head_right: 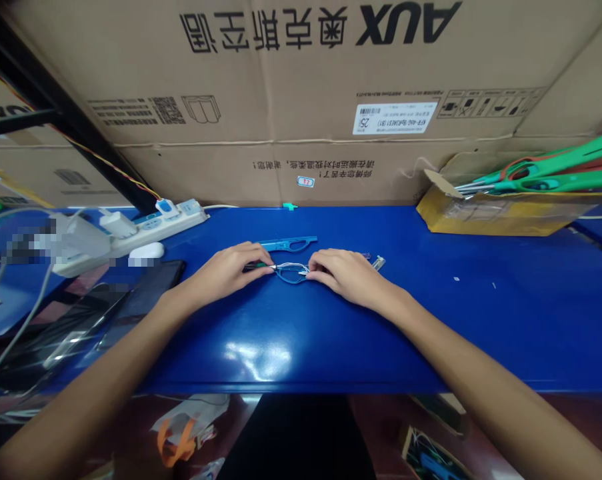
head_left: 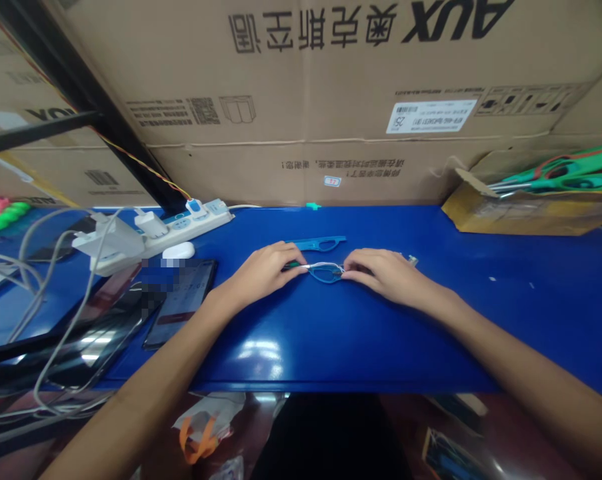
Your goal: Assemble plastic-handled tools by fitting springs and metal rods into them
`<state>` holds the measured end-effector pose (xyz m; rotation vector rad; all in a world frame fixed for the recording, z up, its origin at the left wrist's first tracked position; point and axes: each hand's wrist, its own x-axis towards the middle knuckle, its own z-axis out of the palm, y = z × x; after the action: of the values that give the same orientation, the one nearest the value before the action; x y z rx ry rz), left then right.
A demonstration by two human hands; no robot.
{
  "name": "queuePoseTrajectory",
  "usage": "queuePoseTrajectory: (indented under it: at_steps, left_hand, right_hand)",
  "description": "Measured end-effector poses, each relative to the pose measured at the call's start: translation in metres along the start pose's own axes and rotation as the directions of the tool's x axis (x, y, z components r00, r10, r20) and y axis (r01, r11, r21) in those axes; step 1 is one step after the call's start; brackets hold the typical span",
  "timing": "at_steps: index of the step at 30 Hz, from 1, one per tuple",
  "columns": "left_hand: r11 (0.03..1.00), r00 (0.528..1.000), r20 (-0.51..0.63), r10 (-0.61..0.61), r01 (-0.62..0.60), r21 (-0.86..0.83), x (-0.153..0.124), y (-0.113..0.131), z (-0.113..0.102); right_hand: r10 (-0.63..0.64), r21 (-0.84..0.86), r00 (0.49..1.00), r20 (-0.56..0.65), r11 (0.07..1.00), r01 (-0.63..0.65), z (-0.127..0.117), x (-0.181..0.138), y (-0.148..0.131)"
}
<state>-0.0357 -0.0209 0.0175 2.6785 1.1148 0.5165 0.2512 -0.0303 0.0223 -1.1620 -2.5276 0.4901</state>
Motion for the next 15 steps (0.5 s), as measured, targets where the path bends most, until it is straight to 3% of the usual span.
queuePoseTrajectory:
  at_steps: [5,11,15]
  left_hand:
    - [0.995,0.995,0.008,-0.101,0.101,-0.009,-0.001,0.001,-0.002]
    - [0.994,0.994,0.024,-0.105,0.106,-0.037,-0.002,0.002,-0.008]
    - [0.992,0.987,0.106,-0.123,0.122,0.010,-0.002,0.005,-0.013]
  right_hand:
    - [-0.029,0.007,1.000,-0.011,1.000,0.029,0.003,0.001,-0.002]
    - [-0.018,-0.021,1.000,0.000,1.000,0.018,0.002,0.001,-0.002]
    - [0.000,-0.051,1.000,0.025,0.999,0.001,0.001,0.000,-0.005]
